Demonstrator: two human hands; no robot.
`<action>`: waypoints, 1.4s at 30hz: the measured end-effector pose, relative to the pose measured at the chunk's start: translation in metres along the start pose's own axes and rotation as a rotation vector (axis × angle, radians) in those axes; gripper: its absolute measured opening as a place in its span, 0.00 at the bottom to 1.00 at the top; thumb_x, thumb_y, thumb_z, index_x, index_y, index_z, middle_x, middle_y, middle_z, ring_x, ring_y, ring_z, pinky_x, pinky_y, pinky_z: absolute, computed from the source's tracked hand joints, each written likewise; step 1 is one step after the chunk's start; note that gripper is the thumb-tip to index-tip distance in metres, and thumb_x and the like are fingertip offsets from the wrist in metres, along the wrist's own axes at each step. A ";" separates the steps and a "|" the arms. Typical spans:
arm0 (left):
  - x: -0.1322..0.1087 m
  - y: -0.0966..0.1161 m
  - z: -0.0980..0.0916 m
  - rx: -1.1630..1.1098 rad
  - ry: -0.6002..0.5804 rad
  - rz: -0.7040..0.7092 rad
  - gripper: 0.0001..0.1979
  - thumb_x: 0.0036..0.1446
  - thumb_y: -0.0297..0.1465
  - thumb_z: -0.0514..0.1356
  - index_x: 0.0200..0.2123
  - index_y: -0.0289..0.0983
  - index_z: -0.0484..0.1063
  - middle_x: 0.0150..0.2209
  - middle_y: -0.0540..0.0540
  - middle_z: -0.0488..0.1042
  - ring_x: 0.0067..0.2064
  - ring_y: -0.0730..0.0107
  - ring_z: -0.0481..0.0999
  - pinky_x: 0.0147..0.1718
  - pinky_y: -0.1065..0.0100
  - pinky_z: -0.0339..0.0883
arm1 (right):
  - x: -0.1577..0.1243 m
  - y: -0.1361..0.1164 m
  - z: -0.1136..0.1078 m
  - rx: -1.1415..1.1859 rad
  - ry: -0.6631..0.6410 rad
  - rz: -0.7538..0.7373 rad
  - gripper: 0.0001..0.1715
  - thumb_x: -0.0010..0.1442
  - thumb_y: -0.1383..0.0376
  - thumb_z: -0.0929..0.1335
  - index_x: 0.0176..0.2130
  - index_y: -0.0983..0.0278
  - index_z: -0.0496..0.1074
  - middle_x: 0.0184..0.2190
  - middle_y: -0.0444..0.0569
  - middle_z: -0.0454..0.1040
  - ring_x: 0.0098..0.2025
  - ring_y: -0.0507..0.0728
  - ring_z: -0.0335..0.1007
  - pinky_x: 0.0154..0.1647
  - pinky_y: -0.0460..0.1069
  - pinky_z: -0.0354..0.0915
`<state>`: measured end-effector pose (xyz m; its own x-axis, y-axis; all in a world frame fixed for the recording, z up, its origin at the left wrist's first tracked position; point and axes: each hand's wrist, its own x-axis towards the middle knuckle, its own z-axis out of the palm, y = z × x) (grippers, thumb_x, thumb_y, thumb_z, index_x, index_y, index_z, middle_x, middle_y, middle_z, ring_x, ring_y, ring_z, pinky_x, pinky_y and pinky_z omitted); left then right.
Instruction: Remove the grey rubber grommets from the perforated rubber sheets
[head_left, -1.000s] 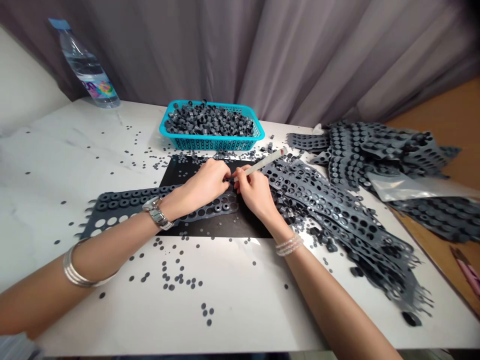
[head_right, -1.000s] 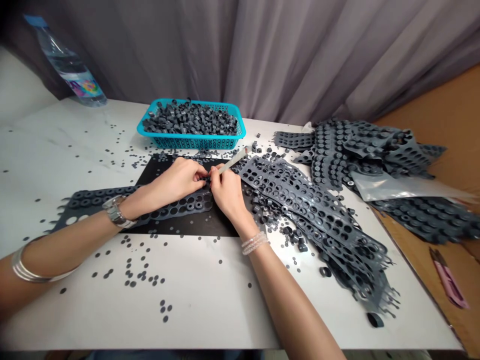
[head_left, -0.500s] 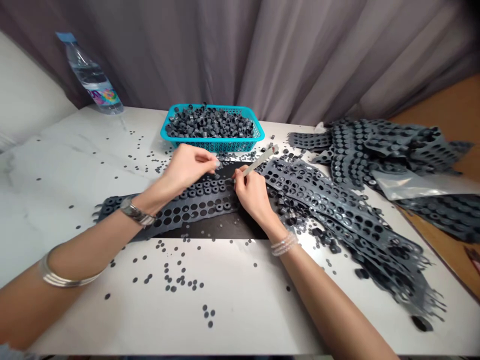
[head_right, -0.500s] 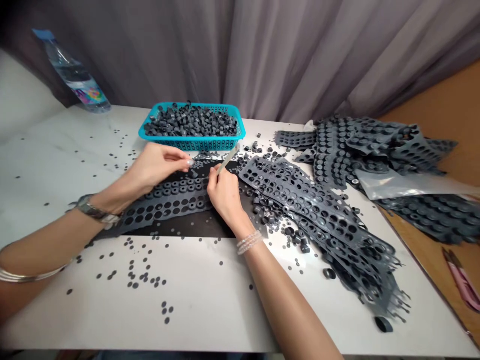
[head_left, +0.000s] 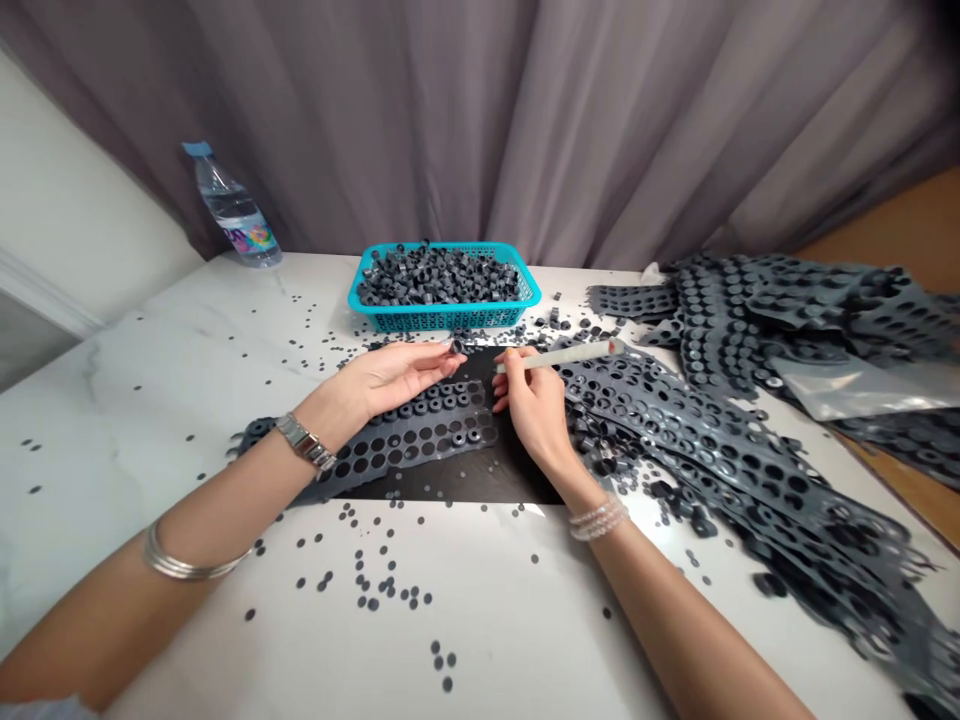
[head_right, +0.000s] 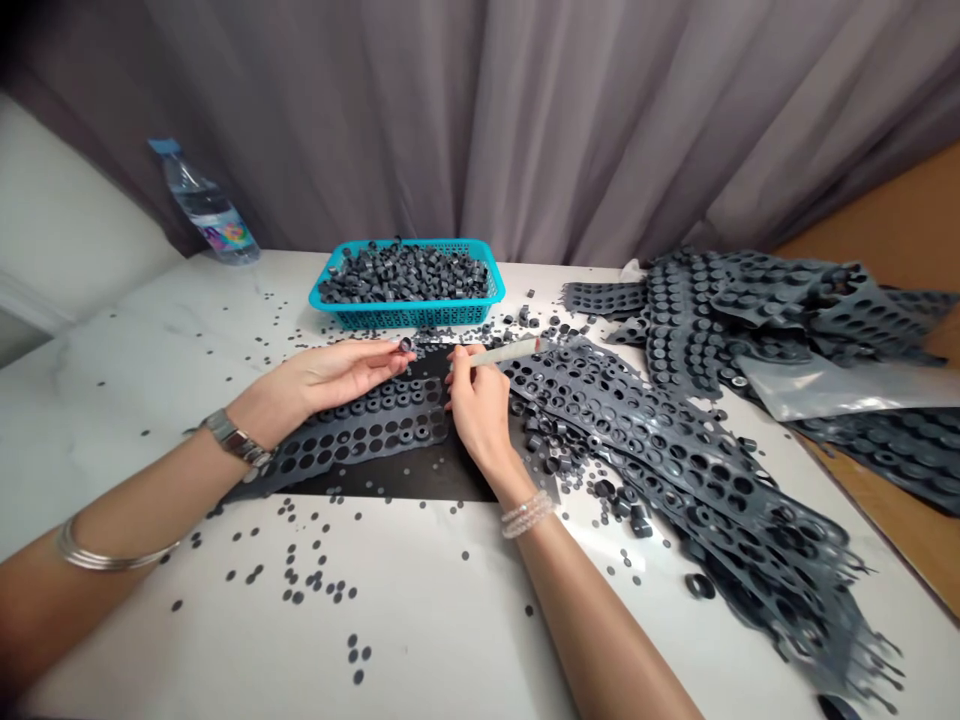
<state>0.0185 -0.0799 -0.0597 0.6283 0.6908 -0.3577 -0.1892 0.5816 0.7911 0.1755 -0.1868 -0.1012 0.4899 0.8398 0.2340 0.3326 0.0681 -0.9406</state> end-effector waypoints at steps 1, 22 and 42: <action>-0.001 0.001 0.001 -0.017 0.010 -0.011 0.05 0.55 0.17 0.61 0.33 0.26 0.76 0.35 0.40 0.77 0.38 0.70 0.79 0.43 0.72 0.75 | 0.000 -0.001 0.000 0.009 0.011 -0.005 0.22 0.66 0.49 0.59 0.35 0.63 0.69 0.24 0.44 0.70 0.20 0.52 0.68 0.22 0.46 0.64; -0.017 -0.018 0.013 1.604 -0.077 0.574 0.10 0.51 0.27 0.59 0.35 0.37 0.80 0.31 0.47 0.73 0.34 0.66 0.69 0.36 0.65 0.60 | -0.002 -0.013 0.001 -0.250 -0.231 -0.093 0.17 0.65 0.59 0.60 0.29 0.62 0.69 0.20 0.43 0.70 0.25 0.53 0.68 0.30 0.46 0.59; -0.034 0.023 0.019 0.533 0.066 0.331 0.02 0.51 0.27 0.66 0.29 0.34 0.77 0.31 0.46 0.75 0.27 0.78 0.64 0.25 0.73 0.55 | -0.002 -0.014 0.006 -0.285 -0.186 -0.059 0.16 0.64 0.61 0.60 0.27 0.61 0.68 0.19 0.43 0.68 0.23 0.54 0.65 0.30 0.47 0.56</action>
<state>0.0073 -0.0985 -0.0202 0.5500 0.8324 -0.0676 0.0472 0.0498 0.9976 0.1649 -0.1858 -0.0903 0.3168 0.9244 0.2123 0.5804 -0.0119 -0.8143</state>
